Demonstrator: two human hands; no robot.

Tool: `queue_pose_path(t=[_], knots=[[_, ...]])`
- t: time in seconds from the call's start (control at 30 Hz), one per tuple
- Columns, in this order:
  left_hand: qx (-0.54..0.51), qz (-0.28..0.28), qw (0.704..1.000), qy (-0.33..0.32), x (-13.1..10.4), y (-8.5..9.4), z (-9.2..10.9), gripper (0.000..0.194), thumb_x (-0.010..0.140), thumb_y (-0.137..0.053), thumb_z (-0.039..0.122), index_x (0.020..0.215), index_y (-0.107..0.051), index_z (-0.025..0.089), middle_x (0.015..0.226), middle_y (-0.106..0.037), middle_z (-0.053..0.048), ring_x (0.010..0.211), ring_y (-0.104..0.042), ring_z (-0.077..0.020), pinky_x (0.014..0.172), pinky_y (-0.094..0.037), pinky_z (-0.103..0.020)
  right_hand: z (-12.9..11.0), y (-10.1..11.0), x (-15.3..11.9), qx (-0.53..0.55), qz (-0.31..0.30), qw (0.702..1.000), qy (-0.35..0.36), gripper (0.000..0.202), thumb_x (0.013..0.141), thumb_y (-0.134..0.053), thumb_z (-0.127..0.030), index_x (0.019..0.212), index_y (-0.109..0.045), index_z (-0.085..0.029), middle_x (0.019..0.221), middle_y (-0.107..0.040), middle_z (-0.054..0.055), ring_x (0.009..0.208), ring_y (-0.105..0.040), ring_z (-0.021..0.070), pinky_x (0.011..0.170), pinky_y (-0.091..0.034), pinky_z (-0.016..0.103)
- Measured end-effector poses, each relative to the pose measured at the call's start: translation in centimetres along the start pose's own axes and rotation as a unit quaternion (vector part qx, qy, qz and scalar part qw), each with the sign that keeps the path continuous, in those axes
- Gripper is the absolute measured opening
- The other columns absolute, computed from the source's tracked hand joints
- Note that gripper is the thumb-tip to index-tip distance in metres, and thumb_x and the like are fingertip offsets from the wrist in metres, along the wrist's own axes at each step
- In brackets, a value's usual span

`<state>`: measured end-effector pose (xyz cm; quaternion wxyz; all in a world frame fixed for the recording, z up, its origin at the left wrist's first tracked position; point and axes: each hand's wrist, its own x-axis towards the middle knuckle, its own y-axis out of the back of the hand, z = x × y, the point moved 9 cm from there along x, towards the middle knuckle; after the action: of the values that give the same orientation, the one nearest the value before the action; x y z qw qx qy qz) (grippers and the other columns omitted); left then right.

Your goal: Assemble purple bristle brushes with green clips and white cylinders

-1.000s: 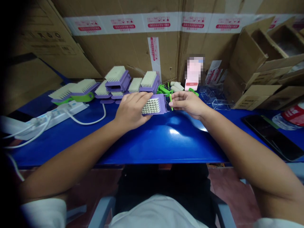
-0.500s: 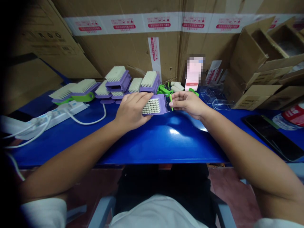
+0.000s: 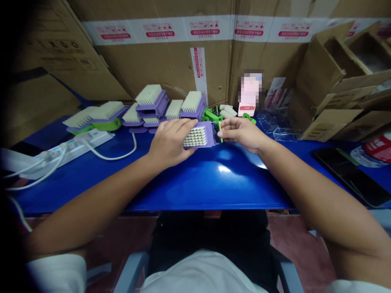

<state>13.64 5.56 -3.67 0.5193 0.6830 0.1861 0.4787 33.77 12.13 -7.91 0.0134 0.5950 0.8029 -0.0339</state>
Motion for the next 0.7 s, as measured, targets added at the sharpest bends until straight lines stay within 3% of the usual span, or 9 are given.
queue_pose_path(t=[0.7], knots=[[0.0, 0.002, 1.0, -0.005, -0.03, -0.1, 0.08, 0.07, 0.094, -0.072, 0.027, 0.161, -0.058, 0.015, 0.156, -0.069, -0.019, 0.14, -0.064, -0.0418, 0.116, -0.048, -0.055, 0.05, -0.13, -0.09, 0.004, 0.002, 1.0, -0.002, 0.046, 0.057, -0.107, -0.014, 0.092, -0.077, -0.019, 0.083, -0.078, 0.001, 0.075, -0.073, 0.0159, 0.073, -0.062, 0.031]])
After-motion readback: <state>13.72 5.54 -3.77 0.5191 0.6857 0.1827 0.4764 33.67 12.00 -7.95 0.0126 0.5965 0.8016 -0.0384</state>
